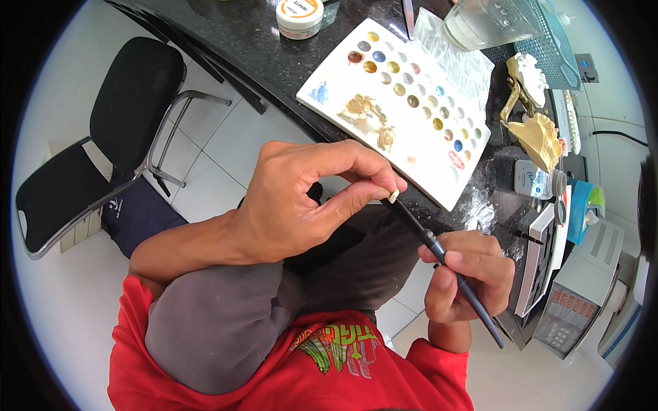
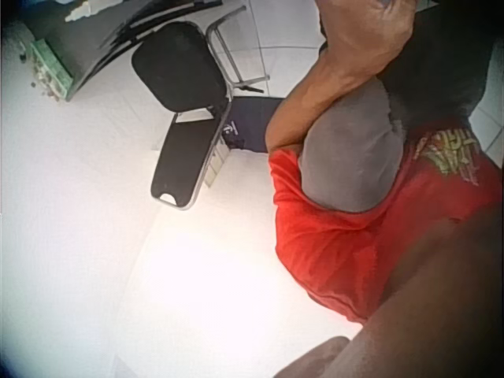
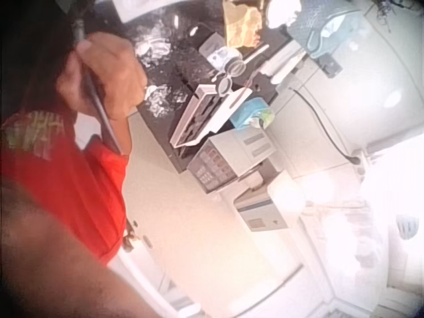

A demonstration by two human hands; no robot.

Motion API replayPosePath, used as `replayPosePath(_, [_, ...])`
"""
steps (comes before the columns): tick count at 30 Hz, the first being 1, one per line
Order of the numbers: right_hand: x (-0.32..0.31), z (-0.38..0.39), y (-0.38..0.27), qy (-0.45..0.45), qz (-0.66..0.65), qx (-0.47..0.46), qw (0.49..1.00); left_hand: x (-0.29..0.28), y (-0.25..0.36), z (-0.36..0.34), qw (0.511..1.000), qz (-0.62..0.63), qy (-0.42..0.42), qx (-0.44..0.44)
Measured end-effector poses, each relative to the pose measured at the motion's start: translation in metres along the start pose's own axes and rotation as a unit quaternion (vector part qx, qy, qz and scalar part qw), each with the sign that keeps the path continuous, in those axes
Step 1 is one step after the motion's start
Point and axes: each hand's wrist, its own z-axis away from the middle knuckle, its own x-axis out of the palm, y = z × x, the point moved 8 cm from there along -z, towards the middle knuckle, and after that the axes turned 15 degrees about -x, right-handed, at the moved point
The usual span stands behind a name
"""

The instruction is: The person applies stain to a dental crown using a fine brush, repeatedly dipping the brush into various pigments on a palette and brushing the crown held in their hand.

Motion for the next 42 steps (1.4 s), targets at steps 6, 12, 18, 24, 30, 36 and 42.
replayPosePath(6, [0.0008,-0.0004,-0.0022,-0.008,0.001,-0.006,1.000,0.0001,0.0004,0.0000,1.000,0.002,0.000,0.003])
replayPosePath(12, [-0.0002,-0.0008,-0.0006,0.002,0.008,-0.005,1.000,0.0003,-0.0001,0.0002,1.000,0.006,-0.002,-0.002])
replayPosePath(18, [0.0001,-0.0014,-0.0004,0.000,0.011,-0.012,1.000,0.0006,-0.0007,0.0004,1.000,0.008,-0.004,-0.005])
replayPosePath(24, [0.0001,-0.0014,-0.0008,-0.006,0.017,-0.015,1.000,0.0010,-0.0010,0.0007,1.000,0.010,-0.005,-0.002])
replayPosePath(30, [-0.0007,0.0008,0.0005,0.011,0.011,-0.002,1.000,0.0014,-0.0006,0.0004,1.000,0.010,-0.007,-0.005])
replayPosePath(36, [0.0003,-0.0005,-0.0002,0.001,0.012,-0.007,1.000,0.0011,-0.0007,0.0003,1.000,0.009,-0.006,-0.002])
replayPosePath(42, [-0.0019,0.0001,0.0002,0.012,-0.003,-0.001,1.000,0.0014,-0.0012,0.0001,1.000,0.012,-0.011,0.000])
